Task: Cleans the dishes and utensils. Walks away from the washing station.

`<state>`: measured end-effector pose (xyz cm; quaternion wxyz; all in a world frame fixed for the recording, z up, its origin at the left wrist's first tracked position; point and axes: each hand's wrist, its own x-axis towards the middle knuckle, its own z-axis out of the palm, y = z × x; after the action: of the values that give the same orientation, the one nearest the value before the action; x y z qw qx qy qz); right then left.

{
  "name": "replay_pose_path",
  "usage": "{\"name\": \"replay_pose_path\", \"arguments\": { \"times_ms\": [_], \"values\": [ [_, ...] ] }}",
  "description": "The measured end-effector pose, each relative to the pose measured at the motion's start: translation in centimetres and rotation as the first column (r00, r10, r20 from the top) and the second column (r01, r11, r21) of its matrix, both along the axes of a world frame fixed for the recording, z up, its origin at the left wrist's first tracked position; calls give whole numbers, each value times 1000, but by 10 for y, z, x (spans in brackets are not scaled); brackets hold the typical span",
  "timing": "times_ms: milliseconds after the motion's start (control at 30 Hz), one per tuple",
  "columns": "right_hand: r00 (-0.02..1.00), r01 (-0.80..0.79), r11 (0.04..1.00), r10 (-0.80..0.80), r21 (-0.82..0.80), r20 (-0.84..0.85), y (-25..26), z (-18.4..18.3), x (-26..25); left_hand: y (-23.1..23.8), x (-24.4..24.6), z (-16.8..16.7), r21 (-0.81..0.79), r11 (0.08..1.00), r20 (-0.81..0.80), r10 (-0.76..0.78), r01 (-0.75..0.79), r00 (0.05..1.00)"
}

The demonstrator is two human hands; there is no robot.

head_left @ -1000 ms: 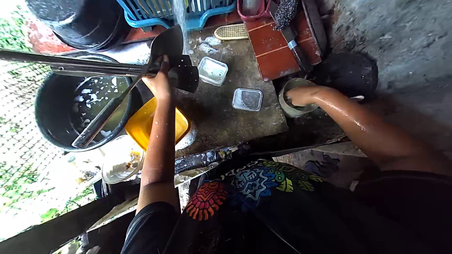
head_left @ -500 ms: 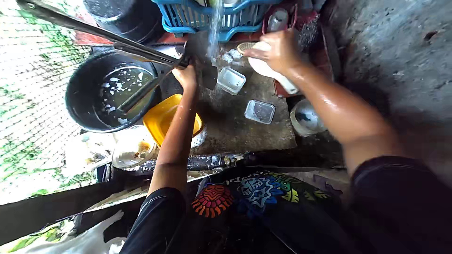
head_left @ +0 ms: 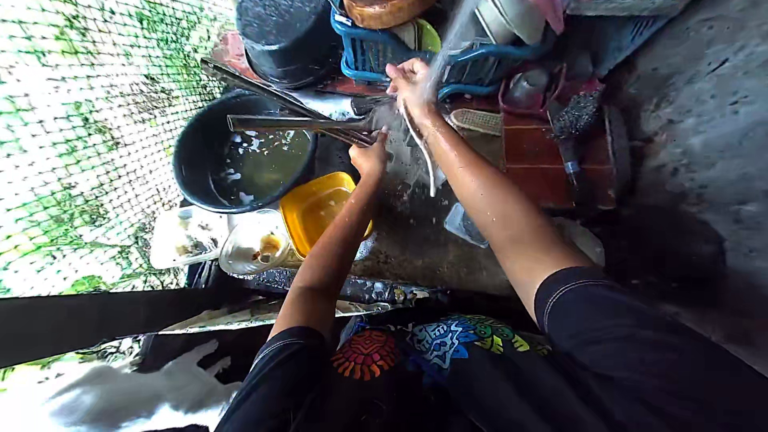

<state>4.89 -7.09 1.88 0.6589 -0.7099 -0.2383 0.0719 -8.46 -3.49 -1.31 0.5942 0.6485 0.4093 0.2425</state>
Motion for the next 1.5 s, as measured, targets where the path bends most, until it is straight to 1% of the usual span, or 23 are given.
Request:
{"name": "replay_pose_path", "arguments": {
  "times_ms": [67,133,167,200,267,333,433,500,567,667,733,800,867,933,1033,1100,1167,1200,1267,1367,1400,1433,1500],
  "values": [
    [995,75,994,-70,84,-67,6,-5,-1,-6,-3,-3,-13,1000,-2,-4,4,1000],
    [977,130,971,-91,203,-190,8,4,0,-8,-4,-7,-16,1000,-14,-21,21,1000],
    [972,157,954,-104,255,-209,7,10,2,-8,-4,-13,-1,999,-19,-34,34,999],
    [977,167,945,-120,282,-177,4,13,4,-7,-3,-20,24,998,-24,-58,59,998],
    [972,230,927,-231,297,-32,3,17,7,-10,-2,-27,62,992,-20,-112,113,993],
    [925,363,902,-380,235,30,4,22,1,-19,-1,-23,42,988,-28,-150,151,988],
    [883,424,905,-420,27,210,-2,2,-12,-38,0,-11,-41,988,-1,-149,149,989],
    [835,502,863,-469,-51,287,-15,-14,-20,-50,-3,-2,-140,979,30,-146,149,989],
    [810,571,815,-540,-97,228,-32,-23,-25,-64,-8,-1,-270,951,68,-134,148,989],
    [784,620,775,-613,-118,94,-45,-19,-26,-84,-10,-7,-414,906,156,-29,92,987],
    [821,571,798,-551,-192,147,-53,-13,-30,-89,-7,-7,-439,896,230,48,59,972],
    [905,419,819,-342,-391,252,-64,-4,-36,-88,1,-7,-409,912,289,128,1,949],
    [917,364,736,-176,-570,358,-71,2,-51,-82,7,0,-391,918,324,203,-65,924],
    [911,347,677,-78,-649,406,-74,-1,-71,-77,12,7,-374,921,337,246,-110,909],
    [873,413,670,-98,-617,478,-78,-23,-78,-74,20,5,-404,904,380,307,-142,873],
    [867,436,685,-146,-583,477,-83,-25,-79,-70,25,4,-468,873,385,340,-136,858],
    [869,435,725,-182,-534,460,-89,-22,-84,-66,25,8,-508,849,349,353,-141,868],
    [869,435,749,-205,-499,450,-91,-22,-85,-64,24,12,-525,840,315,340,-135,886],
    [870,458,774,-288,-438,401,-95,-17,-89,-62,23,13,-530,841,315,316,-110,895],
    [869,491,799,-424,-348,253,-104,-7,-95,-60,16,27,-508,853,281,294,-118,913],
    [863,505,816,-474,-280,175,-109,-5,-95,-57,16,29,-493,860,271,297,-133,916],
    [851,525,832,-520,-180,81,-113,-9,-90,-53,17,29,-479,866,274,303,-143,913],
    [835,526,850,-517,1,-187,-120,-12,-83,-45,22,29,-444,879,311,331,-171,891]
  ]
}}
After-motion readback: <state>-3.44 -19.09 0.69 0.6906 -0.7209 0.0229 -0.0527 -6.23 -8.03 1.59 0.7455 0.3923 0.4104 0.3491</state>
